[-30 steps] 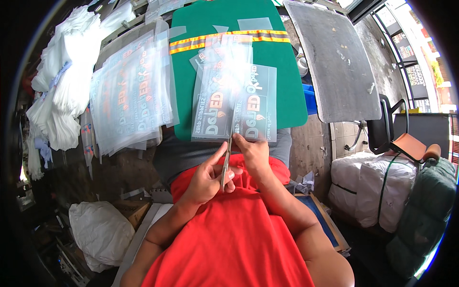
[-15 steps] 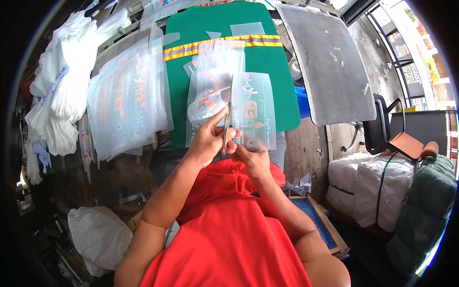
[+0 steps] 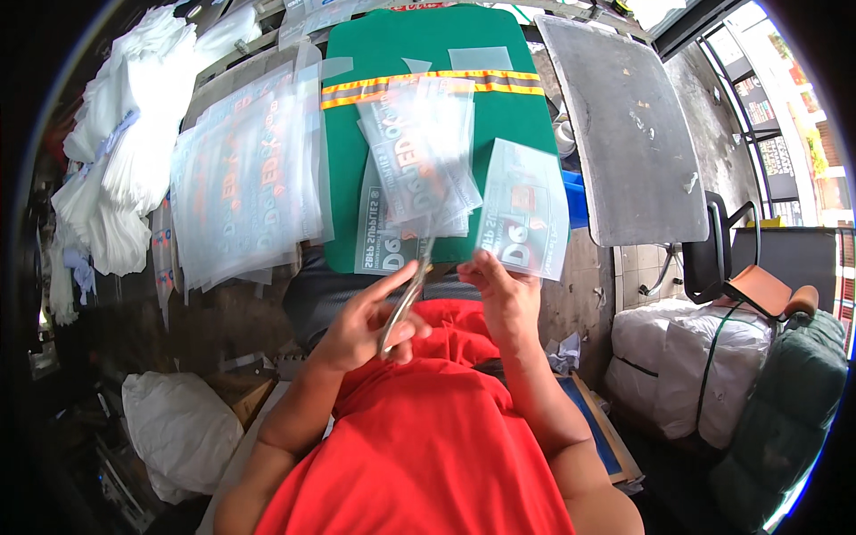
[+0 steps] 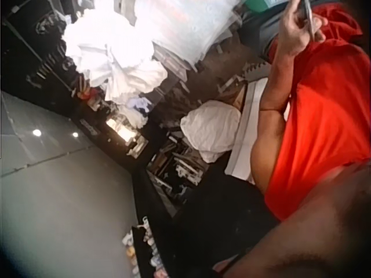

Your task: The person cuts film transfers from a stack using scissors, separating individual designs from the sheet.

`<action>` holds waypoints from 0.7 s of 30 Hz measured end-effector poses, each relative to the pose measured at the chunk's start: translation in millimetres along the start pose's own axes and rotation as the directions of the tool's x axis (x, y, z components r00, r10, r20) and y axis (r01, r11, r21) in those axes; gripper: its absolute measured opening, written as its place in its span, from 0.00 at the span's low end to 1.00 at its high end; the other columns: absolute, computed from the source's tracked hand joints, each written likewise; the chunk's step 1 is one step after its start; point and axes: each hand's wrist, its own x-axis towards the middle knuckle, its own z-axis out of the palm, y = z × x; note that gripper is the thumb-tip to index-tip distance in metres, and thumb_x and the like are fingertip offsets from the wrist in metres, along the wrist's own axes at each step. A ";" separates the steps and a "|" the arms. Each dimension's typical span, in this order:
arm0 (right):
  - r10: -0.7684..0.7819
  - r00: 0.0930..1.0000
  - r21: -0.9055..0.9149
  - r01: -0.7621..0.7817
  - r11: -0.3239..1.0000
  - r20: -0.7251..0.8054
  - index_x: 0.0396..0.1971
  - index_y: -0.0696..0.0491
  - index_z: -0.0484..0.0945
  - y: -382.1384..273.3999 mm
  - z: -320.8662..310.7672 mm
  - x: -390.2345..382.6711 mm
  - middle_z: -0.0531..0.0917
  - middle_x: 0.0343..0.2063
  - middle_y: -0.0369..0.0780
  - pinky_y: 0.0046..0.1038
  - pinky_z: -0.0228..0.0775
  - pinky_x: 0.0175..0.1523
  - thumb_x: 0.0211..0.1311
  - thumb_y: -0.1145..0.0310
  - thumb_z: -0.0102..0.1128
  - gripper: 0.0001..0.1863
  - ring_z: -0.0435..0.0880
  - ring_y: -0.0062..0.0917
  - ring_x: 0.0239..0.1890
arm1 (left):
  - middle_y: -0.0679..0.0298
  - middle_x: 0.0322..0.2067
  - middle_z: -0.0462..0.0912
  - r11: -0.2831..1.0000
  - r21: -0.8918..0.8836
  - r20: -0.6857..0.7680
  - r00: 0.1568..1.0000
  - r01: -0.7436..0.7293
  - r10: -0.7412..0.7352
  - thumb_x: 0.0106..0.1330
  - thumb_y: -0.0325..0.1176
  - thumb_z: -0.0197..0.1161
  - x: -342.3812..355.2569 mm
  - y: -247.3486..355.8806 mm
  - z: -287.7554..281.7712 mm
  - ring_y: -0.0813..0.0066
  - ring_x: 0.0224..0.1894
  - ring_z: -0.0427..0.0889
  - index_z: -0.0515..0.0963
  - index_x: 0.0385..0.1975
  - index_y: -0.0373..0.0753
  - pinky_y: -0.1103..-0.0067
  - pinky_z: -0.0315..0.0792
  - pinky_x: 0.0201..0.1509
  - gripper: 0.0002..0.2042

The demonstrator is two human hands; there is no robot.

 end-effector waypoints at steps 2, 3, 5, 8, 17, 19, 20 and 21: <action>0.021 0.997 -0.001 -0.021 1.000 0.077 0.44 0.60 0.76 13.1 13.9 2.1 0.84 0.32 0.42 0.30 0.82 0.38 0.64 0.77 0.63 0.10 0.86 0.30 0.32 | 0.54 0.35 0.85 0.996 0.065 -0.073 0.995 -0.062 0.066 0.69 0.26 0.62 -26.0 -12.1 -17.0 0.80 0.24 0.81 0.51 0.75 0.41 0.82 0.78 0.30 0.37; 0.048 0.992 -0.029 -0.045 0.999 0.119 0.44 0.60 0.76 23.5 18.6 1.2 0.84 0.33 0.42 0.30 0.82 0.37 0.64 0.77 0.63 0.10 0.86 0.30 0.32 | 0.54 0.35 0.85 0.996 0.064 -0.077 0.994 -0.067 0.072 0.69 0.26 0.62 -35.6 -21.4 -26.9 0.80 0.24 0.81 0.51 0.75 0.41 0.82 0.78 0.30 0.37; 0.241 0.960 0.061 -0.252 0.966 0.140 0.48 0.57 0.74 49.9 25.1 -3.0 0.82 0.35 0.41 0.28 0.81 0.36 0.65 0.75 0.64 0.14 0.86 0.31 0.32 | 0.54 0.35 0.85 0.975 0.208 -0.242 0.962 -0.074 0.125 0.69 0.24 0.61 -52.9 -36.8 -43.1 0.81 0.25 0.81 0.51 0.75 0.44 0.82 0.78 0.31 0.37; 0.430 0.898 -0.074 -0.424 0.903 0.094 0.46 0.59 0.74 59.1 37.9 -15.5 0.82 0.35 0.41 0.26 0.80 0.37 0.68 0.64 0.64 0.16 0.86 0.30 0.34 | 0.55 0.35 0.86 0.973 0.222 -0.328 0.935 -0.059 0.131 0.68 0.23 0.62 -72.6 -49.2 -55.3 0.82 0.27 0.81 0.52 0.75 0.46 0.82 0.78 0.33 0.37; -0.035 0.648 -0.648 0.755 -0.100 0.761 0.56 0.47 0.76 46.2 63.7 -28.7 0.66 0.65 0.46 0.50 0.61 0.64 0.38 0.54 0.82 0.41 0.62 0.47 0.68 | 0.57 0.35 0.86 0.968 0.212 -0.405 0.890 -0.134 0.211 0.68 0.21 0.61 -98.6 -56.4 -68.5 0.81 0.28 0.82 0.51 0.76 0.49 0.82 0.79 0.35 0.38; 0.093 0.594 -0.558 0.789 -0.256 0.799 0.61 0.44 0.75 52.1 65.3 -1.4 0.60 0.70 0.46 0.55 0.52 0.70 0.44 0.51 0.77 0.40 0.53 0.50 0.73 | 0.57 0.35 0.86 0.977 0.164 -0.442 0.876 -0.136 0.196 0.68 0.20 0.60 -99.9 -56.8 -72.8 0.81 0.28 0.82 0.51 0.76 0.50 0.81 0.79 0.35 0.38; 0.109 0.573 -0.539 0.808 -0.237 0.812 0.63 0.43 0.74 57.5 57.5 18.3 0.58 0.72 0.45 0.56 0.48 0.72 0.44 0.51 0.77 0.41 0.49 0.50 0.75 | 0.57 0.36 0.86 0.983 0.110 -0.433 0.883 -0.147 0.180 0.68 0.20 0.60 -98.4 -56.8 -76.5 0.81 0.29 0.82 0.51 0.76 0.50 0.81 0.79 0.36 0.38; 0.067 0.529 -0.496 0.827 -0.264 0.846 0.62 0.43 0.74 56.0 53.8 33.7 0.63 0.70 0.46 0.55 0.51 0.71 0.44 0.55 0.78 0.40 0.54 0.49 0.74 | 0.56 0.37 0.86 0.986 0.054 -0.423 0.891 -0.157 0.165 0.68 0.20 0.60 -99.2 -56.3 -79.5 0.81 0.29 0.82 0.51 0.76 0.50 0.81 0.79 0.37 0.39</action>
